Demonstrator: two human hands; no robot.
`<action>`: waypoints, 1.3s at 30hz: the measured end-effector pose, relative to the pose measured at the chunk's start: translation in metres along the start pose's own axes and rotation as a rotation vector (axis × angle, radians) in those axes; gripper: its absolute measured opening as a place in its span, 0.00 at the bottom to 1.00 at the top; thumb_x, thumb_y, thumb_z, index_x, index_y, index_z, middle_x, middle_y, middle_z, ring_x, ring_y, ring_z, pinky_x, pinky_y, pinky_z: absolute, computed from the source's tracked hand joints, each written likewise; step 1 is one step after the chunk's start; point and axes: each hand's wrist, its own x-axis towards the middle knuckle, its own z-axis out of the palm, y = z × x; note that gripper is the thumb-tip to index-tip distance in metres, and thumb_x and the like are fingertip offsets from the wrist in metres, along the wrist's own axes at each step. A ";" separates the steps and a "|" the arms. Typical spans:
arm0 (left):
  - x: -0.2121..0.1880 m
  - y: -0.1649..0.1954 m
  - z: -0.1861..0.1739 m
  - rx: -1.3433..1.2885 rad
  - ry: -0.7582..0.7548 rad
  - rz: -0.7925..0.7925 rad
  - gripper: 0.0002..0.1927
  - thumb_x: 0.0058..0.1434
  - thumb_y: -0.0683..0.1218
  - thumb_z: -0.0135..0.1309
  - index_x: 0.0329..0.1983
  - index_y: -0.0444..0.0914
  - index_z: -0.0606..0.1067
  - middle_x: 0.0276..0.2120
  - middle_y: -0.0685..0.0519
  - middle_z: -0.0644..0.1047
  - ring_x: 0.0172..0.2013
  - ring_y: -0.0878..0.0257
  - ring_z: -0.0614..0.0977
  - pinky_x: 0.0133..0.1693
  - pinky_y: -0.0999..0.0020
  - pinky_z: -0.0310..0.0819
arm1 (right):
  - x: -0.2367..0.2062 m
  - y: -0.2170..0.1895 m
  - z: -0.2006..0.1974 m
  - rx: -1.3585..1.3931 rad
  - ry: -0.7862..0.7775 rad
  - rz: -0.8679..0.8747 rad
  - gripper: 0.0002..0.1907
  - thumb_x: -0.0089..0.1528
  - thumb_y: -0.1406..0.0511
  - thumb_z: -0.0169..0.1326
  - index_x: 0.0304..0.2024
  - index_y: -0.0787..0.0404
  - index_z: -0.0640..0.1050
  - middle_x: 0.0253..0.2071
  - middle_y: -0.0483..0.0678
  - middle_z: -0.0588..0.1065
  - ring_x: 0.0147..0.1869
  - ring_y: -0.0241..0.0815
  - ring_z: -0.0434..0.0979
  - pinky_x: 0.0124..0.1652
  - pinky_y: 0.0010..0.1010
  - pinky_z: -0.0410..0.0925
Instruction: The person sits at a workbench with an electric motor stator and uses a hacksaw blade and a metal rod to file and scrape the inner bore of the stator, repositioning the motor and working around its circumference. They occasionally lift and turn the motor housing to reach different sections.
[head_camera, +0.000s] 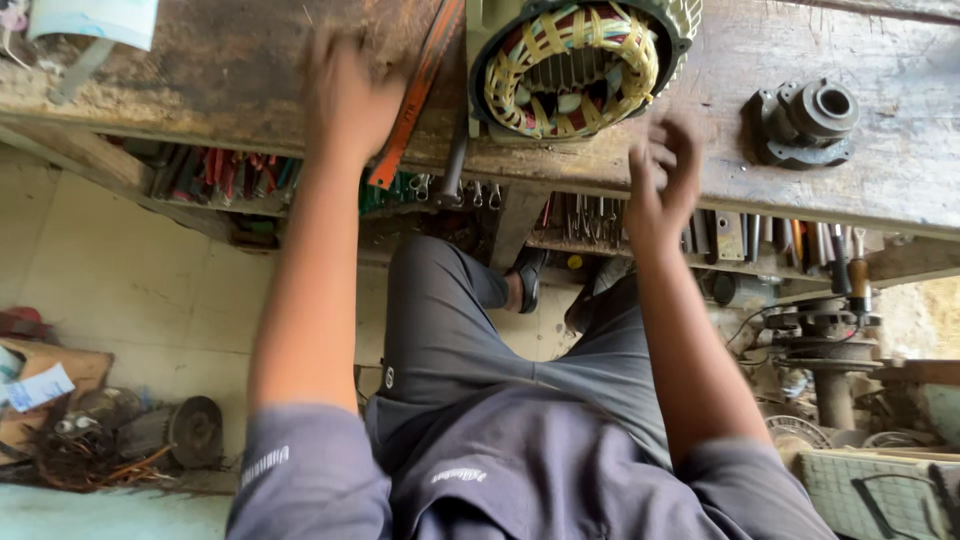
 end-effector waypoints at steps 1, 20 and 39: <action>-0.025 -0.009 -0.002 0.065 -0.039 -0.112 0.31 0.62 0.60 0.57 0.63 0.40 0.69 0.65 0.38 0.66 0.64 0.38 0.68 0.57 0.42 0.70 | -0.009 -0.013 -0.005 -0.079 -0.010 -0.074 0.15 0.73 0.64 0.59 0.61 0.58 0.75 0.54 0.51 0.77 0.52 0.44 0.77 0.48 0.31 0.74; -0.181 -0.067 0.037 -0.949 -0.377 -0.469 0.16 0.66 0.46 0.58 0.51 0.30 0.77 0.40 0.51 0.81 0.41 0.65 0.80 0.45 0.70 0.74 | -0.036 -0.059 0.157 0.558 -0.508 0.640 0.19 0.65 0.66 0.61 0.56 0.64 0.74 0.41 0.50 0.79 0.43 0.36 0.79 0.41 0.27 0.73; -0.183 -0.084 0.043 -1.058 -0.365 -0.761 0.14 0.63 0.53 0.58 0.43 0.39 0.77 0.25 0.53 0.76 0.23 0.62 0.76 0.27 0.66 0.70 | -0.065 -0.074 0.135 0.705 -0.464 1.047 0.21 0.63 0.68 0.60 0.54 0.64 0.67 0.28 0.47 0.75 0.22 0.40 0.73 0.21 0.31 0.68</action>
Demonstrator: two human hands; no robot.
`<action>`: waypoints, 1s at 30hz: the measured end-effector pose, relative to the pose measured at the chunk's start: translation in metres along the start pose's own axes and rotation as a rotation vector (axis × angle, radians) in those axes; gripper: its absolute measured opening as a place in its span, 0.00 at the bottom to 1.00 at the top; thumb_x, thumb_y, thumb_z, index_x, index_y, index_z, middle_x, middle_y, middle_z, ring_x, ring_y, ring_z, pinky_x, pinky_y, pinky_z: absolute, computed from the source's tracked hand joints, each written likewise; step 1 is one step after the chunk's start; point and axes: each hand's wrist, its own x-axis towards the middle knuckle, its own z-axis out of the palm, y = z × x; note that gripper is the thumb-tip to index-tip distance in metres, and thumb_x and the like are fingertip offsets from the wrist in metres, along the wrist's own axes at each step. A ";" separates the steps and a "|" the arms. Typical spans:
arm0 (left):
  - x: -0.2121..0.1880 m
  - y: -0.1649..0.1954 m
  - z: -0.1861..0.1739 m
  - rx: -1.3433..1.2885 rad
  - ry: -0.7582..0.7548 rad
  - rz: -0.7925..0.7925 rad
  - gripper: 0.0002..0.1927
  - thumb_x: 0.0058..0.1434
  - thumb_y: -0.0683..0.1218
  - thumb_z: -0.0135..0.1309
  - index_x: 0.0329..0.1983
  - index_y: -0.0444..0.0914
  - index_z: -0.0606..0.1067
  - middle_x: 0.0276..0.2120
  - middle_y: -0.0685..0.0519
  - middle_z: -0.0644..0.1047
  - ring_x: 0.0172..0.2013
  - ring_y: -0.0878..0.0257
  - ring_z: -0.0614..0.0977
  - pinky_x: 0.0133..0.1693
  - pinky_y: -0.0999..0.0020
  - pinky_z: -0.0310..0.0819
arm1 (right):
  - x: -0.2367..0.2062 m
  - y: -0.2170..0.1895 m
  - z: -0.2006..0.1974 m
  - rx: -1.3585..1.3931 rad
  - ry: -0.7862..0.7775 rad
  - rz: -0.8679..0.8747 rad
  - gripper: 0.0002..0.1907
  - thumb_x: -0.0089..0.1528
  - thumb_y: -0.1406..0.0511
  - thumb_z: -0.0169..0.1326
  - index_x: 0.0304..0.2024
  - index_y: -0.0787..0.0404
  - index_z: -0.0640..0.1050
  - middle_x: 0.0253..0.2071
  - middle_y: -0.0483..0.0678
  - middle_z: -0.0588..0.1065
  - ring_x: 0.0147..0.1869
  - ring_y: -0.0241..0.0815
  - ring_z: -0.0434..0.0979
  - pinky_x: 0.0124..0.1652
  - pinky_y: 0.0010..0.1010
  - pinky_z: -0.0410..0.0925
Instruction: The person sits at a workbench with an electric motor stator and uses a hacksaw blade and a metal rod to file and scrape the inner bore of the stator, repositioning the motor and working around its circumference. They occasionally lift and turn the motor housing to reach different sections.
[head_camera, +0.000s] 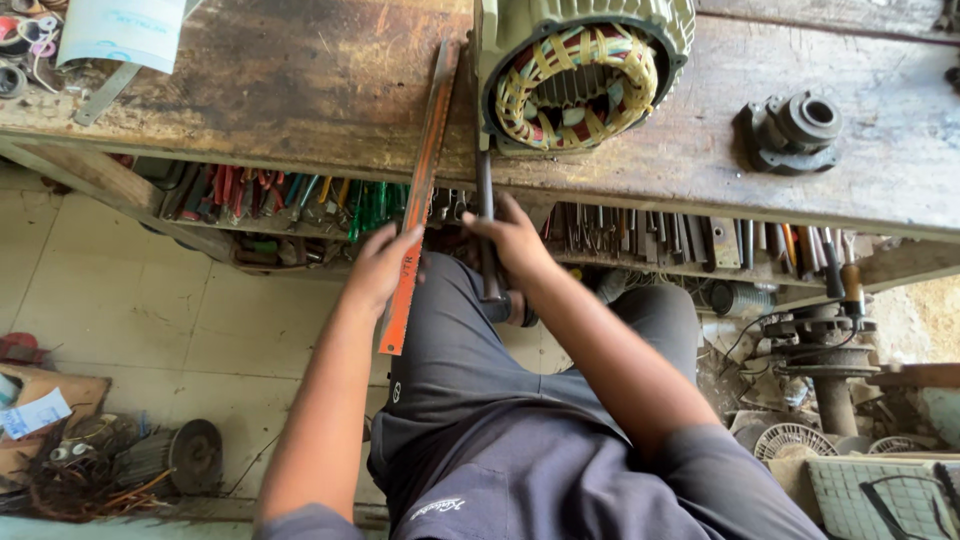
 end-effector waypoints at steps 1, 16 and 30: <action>0.005 0.003 0.003 0.035 0.005 0.053 0.13 0.64 0.53 0.58 0.44 0.40 0.77 0.29 0.56 0.78 0.27 0.67 0.78 0.30 0.70 0.72 | 0.008 0.003 0.003 -0.029 0.018 -0.011 0.21 0.61 0.68 0.59 0.54 0.61 0.67 0.26 0.46 0.73 0.20 0.38 0.71 0.20 0.31 0.65; -0.104 -0.039 -0.041 0.183 0.111 0.357 0.09 0.73 0.49 0.47 0.41 0.38 0.71 0.19 0.59 0.69 0.20 0.71 0.70 0.23 0.75 0.63 | -0.093 0.028 -0.085 -0.646 -0.156 0.209 0.25 0.62 0.62 0.62 0.59 0.60 0.73 0.23 0.45 0.70 0.20 0.33 0.66 0.19 0.27 0.61; -0.172 -0.033 0.060 0.347 -0.346 0.321 0.11 0.75 0.47 0.46 0.38 0.38 0.72 0.21 0.59 0.69 0.23 0.71 0.69 0.26 0.74 0.63 | -0.257 0.005 -0.171 -0.293 0.004 -0.157 0.38 0.62 0.72 0.53 0.74 0.61 0.58 0.25 0.46 0.68 0.18 0.32 0.66 0.18 0.24 0.61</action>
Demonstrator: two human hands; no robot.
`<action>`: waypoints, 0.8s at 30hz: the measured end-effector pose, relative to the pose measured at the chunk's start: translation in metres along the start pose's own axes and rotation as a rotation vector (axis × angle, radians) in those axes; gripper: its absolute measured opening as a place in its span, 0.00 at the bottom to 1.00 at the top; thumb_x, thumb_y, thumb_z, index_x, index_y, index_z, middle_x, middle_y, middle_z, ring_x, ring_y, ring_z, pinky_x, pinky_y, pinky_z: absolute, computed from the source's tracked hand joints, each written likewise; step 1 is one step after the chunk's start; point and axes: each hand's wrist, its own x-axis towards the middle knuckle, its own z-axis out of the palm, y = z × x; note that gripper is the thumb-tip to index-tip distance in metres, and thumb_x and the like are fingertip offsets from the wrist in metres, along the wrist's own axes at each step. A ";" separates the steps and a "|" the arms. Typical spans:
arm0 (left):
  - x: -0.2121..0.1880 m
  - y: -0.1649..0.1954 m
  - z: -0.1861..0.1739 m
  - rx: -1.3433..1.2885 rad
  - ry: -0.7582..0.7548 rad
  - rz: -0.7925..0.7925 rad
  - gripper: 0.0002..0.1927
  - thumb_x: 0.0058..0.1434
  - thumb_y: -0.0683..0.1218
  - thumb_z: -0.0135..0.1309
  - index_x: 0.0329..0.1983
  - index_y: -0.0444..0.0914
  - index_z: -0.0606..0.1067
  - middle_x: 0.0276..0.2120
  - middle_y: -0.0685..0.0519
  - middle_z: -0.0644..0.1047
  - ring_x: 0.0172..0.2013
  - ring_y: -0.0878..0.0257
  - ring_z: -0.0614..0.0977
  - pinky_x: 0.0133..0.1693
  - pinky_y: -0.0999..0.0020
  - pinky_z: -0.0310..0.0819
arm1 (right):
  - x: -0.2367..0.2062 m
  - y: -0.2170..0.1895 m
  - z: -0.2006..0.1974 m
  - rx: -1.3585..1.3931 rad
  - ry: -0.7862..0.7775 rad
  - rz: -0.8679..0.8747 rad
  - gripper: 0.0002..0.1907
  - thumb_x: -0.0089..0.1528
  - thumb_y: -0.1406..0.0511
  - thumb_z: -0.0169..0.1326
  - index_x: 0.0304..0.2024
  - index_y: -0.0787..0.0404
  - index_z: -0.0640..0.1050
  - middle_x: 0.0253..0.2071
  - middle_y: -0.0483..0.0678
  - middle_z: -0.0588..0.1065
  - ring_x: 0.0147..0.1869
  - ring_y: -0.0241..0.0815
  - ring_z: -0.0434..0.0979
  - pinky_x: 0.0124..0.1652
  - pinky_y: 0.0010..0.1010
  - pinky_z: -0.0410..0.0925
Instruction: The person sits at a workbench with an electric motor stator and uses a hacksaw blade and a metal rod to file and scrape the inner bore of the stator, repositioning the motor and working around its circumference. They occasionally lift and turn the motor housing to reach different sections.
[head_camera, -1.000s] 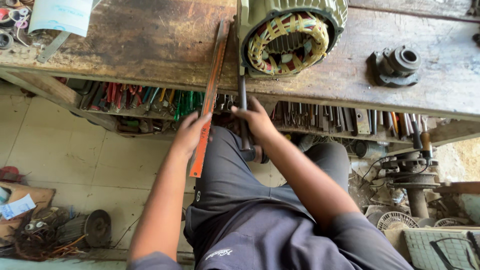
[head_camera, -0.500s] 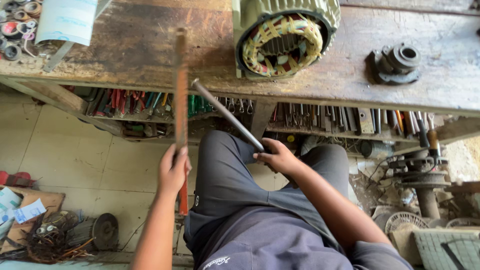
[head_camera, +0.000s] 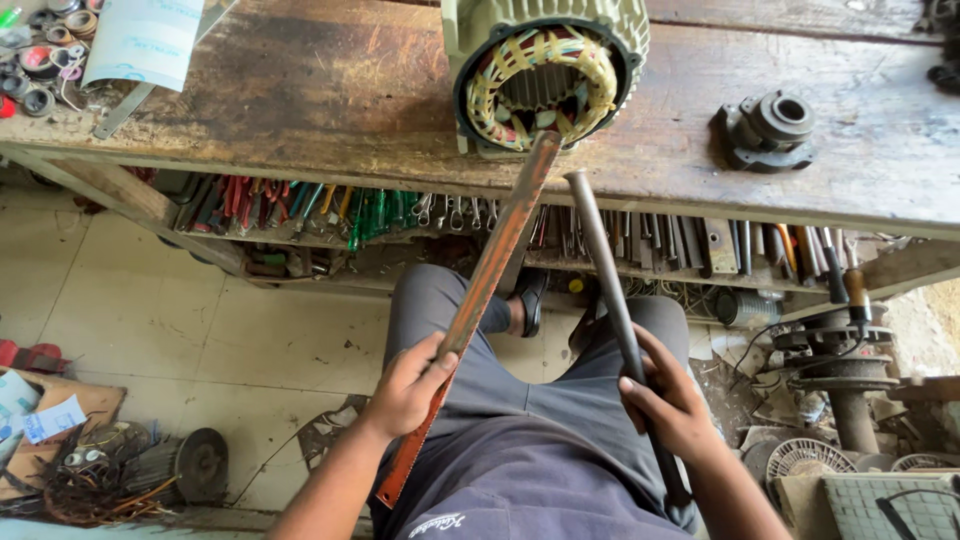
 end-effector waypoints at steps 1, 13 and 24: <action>0.006 0.005 0.007 -0.078 -0.005 -0.034 0.11 0.75 0.48 0.46 0.37 0.38 0.71 0.21 0.59 0.69 0.23 0.71 0.68 0.25 0.74 0.62 | -0.006 -0.007 -0.002 0.007 0.009 -0.003 0.39 0.61 0.72 0.52 0.75 0.60 0.57 0.25 0.46 0.68 0.18 0.32 0.66 0.18 0.24 0.61; 0.128 0.027 0.063 -0.641 0.028 -0.037 0.15 0.75 0.51 0.41 0.34 0.40 0.69 0.17 0.56 0.67 0.16 0.68 0.65 0.20 0.72 0.57 | 0.028 -0.061 -0.001 -0.139 0.018 -0.074 0.40 0.62 0.71 0.54 0.76 0.54 0.58 0.28 0.47 0.72 0.20 0.31 0.65 0.18 0.24 0.60; 0.214 0.034 0.099 -0.816 0.209 0.000 0.17 0.73 0.56 0.42 0.32 0.43 0.67 0.15 0.57 0.65 0.14 0.66 0.64 0.17 0.69 0.56 | 0.102 -0.090 0.021 -0.316 0.052 -0.214 0.39 0.64 0.71 0.54 0.75 0.54 0.57 0.30 0.45 0.74 0.23 0.29 0.66 0.21 0.23 0.60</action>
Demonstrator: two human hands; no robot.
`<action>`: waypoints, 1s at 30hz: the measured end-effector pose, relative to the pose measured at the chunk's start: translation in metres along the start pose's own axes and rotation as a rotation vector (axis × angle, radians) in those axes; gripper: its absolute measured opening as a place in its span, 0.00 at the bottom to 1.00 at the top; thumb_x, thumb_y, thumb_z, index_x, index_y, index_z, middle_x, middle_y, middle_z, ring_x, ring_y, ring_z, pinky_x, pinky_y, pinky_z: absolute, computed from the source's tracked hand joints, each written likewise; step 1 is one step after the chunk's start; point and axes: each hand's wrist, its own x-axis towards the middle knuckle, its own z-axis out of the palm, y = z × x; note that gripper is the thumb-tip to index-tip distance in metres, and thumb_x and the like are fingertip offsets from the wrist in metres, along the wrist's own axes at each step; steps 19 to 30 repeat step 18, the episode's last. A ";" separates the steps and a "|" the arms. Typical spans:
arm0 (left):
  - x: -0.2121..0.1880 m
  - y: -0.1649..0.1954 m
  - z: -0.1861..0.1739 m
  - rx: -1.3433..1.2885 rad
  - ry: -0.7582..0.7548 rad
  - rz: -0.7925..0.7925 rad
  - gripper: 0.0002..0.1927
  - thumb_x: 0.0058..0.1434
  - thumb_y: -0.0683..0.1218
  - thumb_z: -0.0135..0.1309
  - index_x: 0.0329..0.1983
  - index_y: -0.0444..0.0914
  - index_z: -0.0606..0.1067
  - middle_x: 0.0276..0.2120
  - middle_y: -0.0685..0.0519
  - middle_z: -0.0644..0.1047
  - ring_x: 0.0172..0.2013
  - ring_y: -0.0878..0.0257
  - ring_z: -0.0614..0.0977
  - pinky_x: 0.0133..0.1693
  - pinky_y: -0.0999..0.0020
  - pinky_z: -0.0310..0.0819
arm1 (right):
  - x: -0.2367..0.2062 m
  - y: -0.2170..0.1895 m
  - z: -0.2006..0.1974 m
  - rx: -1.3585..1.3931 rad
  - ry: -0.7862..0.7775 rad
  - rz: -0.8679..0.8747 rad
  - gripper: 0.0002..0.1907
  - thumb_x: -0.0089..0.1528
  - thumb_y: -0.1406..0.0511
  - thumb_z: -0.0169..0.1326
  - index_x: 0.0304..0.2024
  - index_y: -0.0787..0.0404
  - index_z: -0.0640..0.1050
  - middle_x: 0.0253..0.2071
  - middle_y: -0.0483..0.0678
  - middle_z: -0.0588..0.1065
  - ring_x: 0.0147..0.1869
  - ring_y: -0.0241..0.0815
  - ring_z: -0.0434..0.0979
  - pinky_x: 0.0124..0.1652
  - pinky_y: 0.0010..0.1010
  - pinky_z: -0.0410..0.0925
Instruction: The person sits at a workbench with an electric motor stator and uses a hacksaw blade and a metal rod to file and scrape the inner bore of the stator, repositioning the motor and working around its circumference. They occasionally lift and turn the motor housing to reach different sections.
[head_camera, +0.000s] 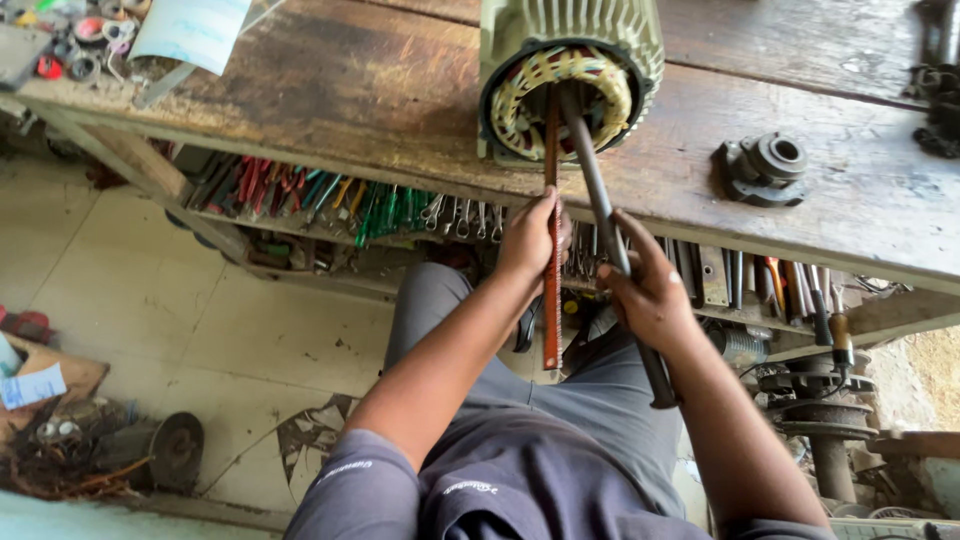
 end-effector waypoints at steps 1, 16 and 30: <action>0.004 -0.004 0.001 -0.034 0.005 -0.003 0.17 0.74 0.56 0.42 0.32 0.43 0.67 0.15 0.57 0.65 0.14 0.66 0.64 0.17 0.69 0.56 | 0.005 -0.002 0.001 -0.055 -0.002 -0.028 0.39 0.64 0.71 0.55 0.75 0.54 0.57 0.31 0.44 0.74 0.23 0.30 0.66 0.21 0.23 0.60; 0.010 -0.007 0.009 -0.164 0.045 -0.043 0.18 0.72 0.58 0.42 0.32 0.43 0.66 0.15 0.56 0.65 0.14 0.65 0.64 0.17 0.68 0.56 | 0.016 -0.026 -0.004 -0.187 -0.001 0.048 0.38 0.64 0.73 0.53 0.76 0.56 0.58 0.30 0.45 0.73 0.21 0.30 0.65 0.20 0.24 0.60; 0.009 -0.008 0.008 -0.169 0.042 -0.038 0.18 0.73 0.58 0.42 0.32 0.43 0.66 0.15 0.56 0.66 0.14 0.65 0.64 0.17 0.68 0.56 | 0.016 -0.026 -0.003 -0.183 -0.003 0.043 0.38 0.65 0.72 0.53 0.76 0.56 0.58 0.30 0.45 0.72 0.22 0.30 0.66 0.21 0.24 0.61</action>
